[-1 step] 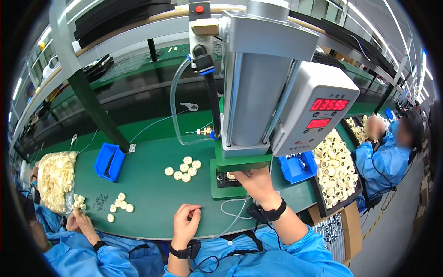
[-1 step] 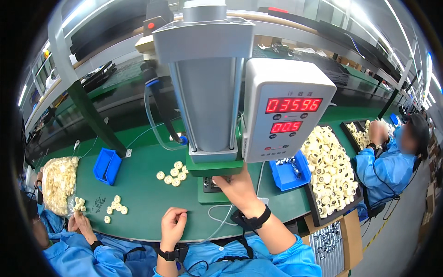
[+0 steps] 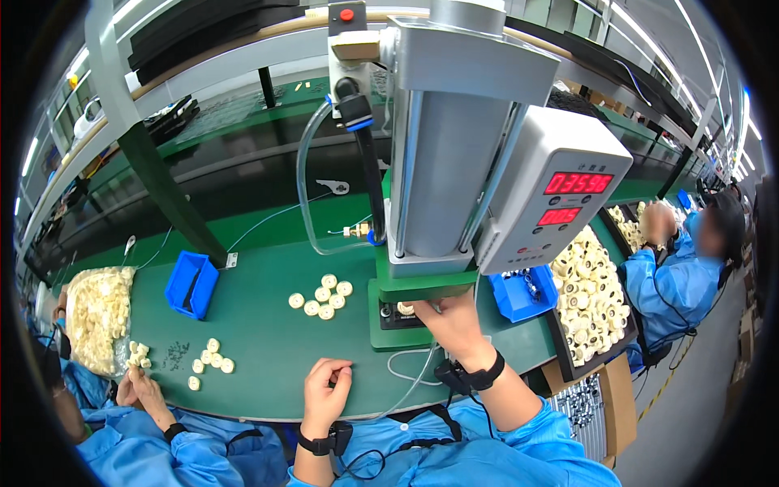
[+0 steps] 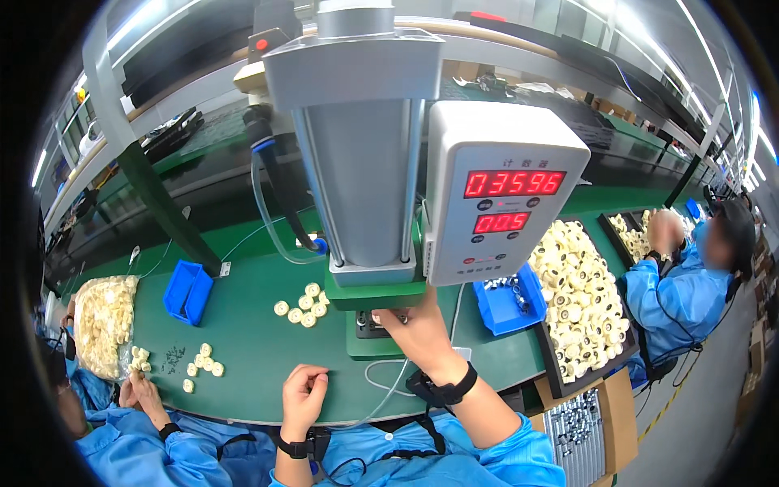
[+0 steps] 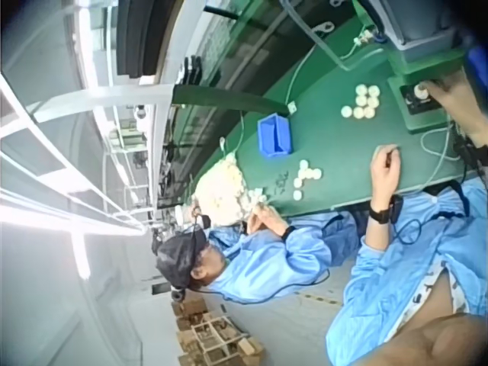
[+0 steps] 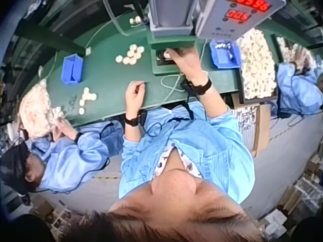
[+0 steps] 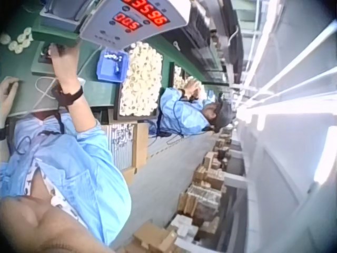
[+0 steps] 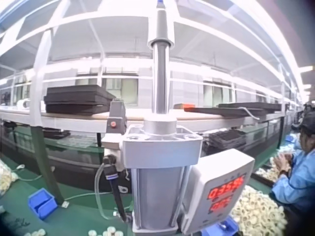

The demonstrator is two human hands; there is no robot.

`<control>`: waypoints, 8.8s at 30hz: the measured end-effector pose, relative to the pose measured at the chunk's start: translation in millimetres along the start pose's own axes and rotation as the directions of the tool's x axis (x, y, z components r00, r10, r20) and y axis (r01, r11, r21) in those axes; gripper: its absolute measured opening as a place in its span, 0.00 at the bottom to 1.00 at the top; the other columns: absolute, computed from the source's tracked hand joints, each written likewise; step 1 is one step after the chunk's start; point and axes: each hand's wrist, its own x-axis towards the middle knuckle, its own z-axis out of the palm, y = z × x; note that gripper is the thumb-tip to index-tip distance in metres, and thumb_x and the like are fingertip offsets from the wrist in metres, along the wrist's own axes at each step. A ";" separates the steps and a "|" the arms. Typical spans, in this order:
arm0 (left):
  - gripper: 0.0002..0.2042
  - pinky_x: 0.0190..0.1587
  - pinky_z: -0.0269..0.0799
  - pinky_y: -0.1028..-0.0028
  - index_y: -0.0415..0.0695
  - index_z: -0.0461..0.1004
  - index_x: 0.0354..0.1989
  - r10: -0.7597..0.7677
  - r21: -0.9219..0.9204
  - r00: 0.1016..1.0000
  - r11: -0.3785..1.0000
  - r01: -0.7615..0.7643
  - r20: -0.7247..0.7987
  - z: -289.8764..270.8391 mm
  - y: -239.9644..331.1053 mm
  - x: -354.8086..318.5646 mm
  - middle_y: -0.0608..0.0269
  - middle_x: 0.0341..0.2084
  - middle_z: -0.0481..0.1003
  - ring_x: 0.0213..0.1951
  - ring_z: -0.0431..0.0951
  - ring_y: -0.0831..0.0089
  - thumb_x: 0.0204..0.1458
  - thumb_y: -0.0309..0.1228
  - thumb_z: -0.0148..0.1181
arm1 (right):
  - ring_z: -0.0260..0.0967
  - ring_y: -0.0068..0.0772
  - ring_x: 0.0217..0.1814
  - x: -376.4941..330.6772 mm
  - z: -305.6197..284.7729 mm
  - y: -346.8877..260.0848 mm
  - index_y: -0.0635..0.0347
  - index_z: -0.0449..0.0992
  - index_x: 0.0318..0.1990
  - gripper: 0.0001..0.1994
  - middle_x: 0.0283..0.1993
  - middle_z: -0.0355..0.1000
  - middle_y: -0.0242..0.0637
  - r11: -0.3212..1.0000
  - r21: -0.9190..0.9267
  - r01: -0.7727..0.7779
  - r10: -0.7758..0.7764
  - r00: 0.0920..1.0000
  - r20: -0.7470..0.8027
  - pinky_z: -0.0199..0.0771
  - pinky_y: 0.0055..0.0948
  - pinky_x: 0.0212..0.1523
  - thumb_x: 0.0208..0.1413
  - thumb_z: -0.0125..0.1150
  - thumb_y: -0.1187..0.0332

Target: Using a small vertical press machine to assemble or stamp small white circular plastic parts at a manufacturing workstation.

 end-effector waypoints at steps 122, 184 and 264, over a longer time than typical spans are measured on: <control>0.16 0.45 0.68 0.63 0.40 0.77 0.46 0.273 0.248 0.945 0.917 -0.312 0.182 78.7 53.9 89.6 0.55 0.39 0.75 0.42 0.71 0.58 0.49 0.29 0.70 | 0.72 0.23 0.44 -84.9 -125.0 41.0 0.64 0.64 0.55 0.16 0.42 0.76 0.38 0.997 0.007 -0.081 0.081 0.983 -0.166 0.71 0.22 0.45 0.63 0.60 0.78; 0.17 0.43 0.75 0.67 0.36 0.78 0.48 0.123 0.223 0.943 0.954 -0.198 0.308 73.0 67.3 101.4 0.53 0.33 0.80 0.35 0.80 0.62 0.51 0.26 0.70 | 0.74 0.33 0.34 -123.2 -70.2 17.5 0.64 0.76 0.36 0.06 0.37 0.76 0.41 0.965 -0.250 0.079 -0.050 0.992 0.117 0.74 0.29 0.35 0.56 0.68 0.75; 0.20 0.53 0.67 0.60 0.38 0.78 0.49 0.097 0.509 0.993 0.853 -0.116 0.064 17.3 15.9 -6.7 0.51 0.43 0.72 0.47 0.69 0.52 0.45 0.25 0.69 | 0.82 0.47 0.48 5.6 -189.4 31.9 0.56 0.85 0.42 0.11 0.47 0.82 0.47 -0.150 -0.883 -0.444 0.359 0.808 -0.468 0.83 0.42 0.47 0.60 0.56 0.72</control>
